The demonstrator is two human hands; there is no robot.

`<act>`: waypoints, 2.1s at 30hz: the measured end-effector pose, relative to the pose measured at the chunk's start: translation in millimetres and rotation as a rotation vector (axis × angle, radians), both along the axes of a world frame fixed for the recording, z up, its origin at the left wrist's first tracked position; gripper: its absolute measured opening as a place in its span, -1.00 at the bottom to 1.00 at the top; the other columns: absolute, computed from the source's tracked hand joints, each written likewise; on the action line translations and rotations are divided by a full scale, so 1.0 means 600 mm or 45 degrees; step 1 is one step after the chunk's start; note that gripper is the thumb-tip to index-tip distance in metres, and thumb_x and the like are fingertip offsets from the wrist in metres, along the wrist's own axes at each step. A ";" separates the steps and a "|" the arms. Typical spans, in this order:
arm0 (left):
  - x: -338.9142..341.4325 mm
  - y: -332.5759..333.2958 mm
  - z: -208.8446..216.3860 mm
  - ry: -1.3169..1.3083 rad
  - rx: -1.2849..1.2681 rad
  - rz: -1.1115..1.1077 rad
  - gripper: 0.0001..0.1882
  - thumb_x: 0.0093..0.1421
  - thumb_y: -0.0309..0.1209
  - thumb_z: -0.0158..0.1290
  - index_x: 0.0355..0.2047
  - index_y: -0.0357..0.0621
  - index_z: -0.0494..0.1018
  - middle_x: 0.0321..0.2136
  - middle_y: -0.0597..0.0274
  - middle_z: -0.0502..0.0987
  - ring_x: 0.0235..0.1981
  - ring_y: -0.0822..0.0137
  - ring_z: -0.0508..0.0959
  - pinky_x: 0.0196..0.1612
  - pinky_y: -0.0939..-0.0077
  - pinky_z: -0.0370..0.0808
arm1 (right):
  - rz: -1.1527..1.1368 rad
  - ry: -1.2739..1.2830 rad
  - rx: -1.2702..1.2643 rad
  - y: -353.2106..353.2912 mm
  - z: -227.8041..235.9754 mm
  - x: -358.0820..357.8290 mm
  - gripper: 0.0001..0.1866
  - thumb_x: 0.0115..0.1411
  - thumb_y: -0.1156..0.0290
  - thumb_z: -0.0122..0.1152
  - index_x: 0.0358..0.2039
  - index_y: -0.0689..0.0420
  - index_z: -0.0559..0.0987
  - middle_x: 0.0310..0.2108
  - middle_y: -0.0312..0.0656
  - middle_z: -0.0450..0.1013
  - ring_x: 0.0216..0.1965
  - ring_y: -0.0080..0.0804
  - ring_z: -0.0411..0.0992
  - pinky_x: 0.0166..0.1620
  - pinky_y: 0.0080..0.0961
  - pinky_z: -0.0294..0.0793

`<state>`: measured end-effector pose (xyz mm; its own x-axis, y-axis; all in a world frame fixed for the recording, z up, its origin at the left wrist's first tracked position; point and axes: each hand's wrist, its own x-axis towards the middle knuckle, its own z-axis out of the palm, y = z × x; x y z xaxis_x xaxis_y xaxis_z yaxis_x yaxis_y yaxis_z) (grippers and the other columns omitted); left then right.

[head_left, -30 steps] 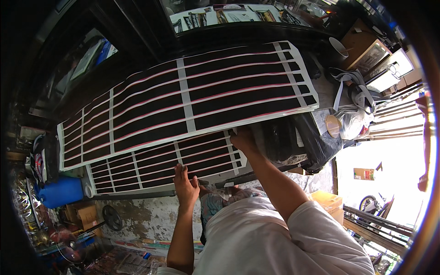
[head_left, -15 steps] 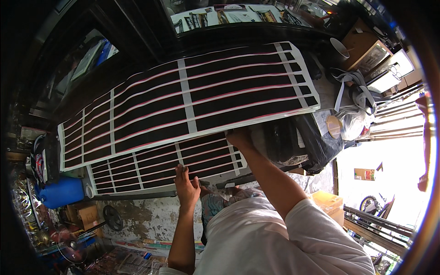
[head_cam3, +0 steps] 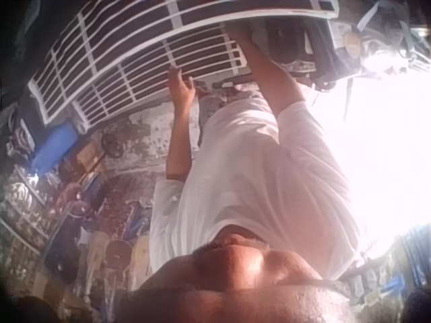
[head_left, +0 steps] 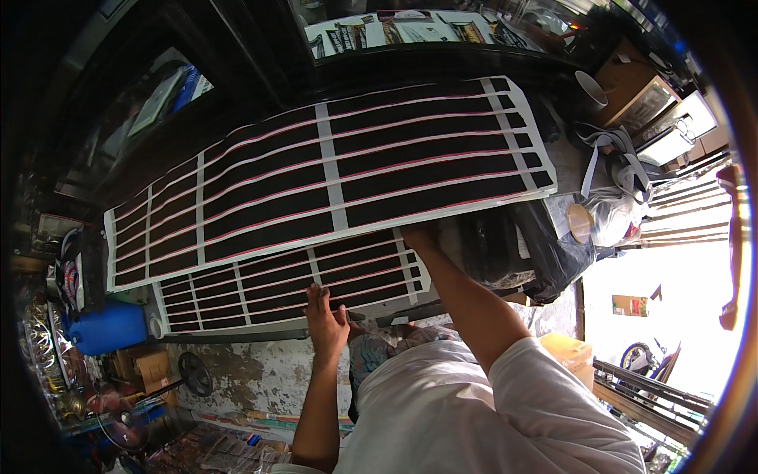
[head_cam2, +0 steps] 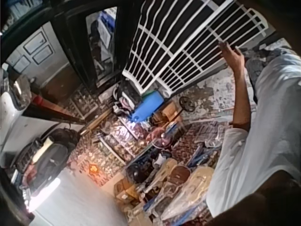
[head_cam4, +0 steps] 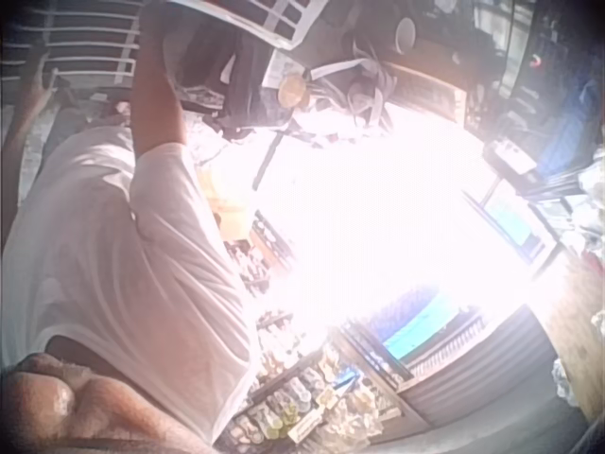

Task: The person aligns and secures two striped mats on a workbench using white tape. They repeatedly position the mats, apply tape along the edges, and press down to ensure adhesion.

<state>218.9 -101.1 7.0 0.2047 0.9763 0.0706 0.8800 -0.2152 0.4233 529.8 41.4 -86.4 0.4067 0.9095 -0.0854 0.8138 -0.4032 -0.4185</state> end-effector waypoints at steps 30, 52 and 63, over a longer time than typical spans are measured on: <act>-0.003 -0.005 0.000 0.011 -0.087 0.066 -0.36 0.36 -0.34 0.22 0.38 -0.19 0.28 0.51 -0.28 0.17 0.55 -0.26 0.15 0.40 -0.47 0.26 | 0.441 0.242 -0.107 0.003 0.147 0.018 -0.44 0.26 0.49 0.27 0.30 0.11 0.51 0.31 0.10 0.46 0.40 0.09 0.36 0.45 -0.09 0.35; 0.003 -0.004 0.005 0.015 -0.053 0.041 -0.39 0.36 -0.35 0.23 0.35 -0.26 0.33 0.46 -0.32 0.24 0.53 -0.28 0.19 0.40 -0.33 0.28 | 0.338 0.407 0.118 -0.006 0.112 0.023 -0.40 0.32 0.22 0.41 0.31 0.12 0.51 0.32 0.07 0.46 0.39 0.09 0.37 0.41 -0.08 0.38; 0.031 -0.011 0.026 0.034 0.022 0.001 -0.29 0.38 -0.32 0.22 0.46 -0.17 0.23 0.52 -0.24 0.14 0.55 -0.25 0.14 0.40 -0.50 0.23 | 0.023 1.029 -0.011 -0.236 0.081 0.038 -0.44 0.19 0.44 0.54 0.14 0.32 0.52 0.00 -0.05 0.67 0.03 -0.31 0.62 0.12 -0.37 0.59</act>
<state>237.2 -107.5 22.4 0.2063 0.9750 0.0822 0.8910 -0.2219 0.3960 552.5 -100.0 -37.6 0.2013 0.9134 -0.3538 0.2679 -0.3988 -0.8771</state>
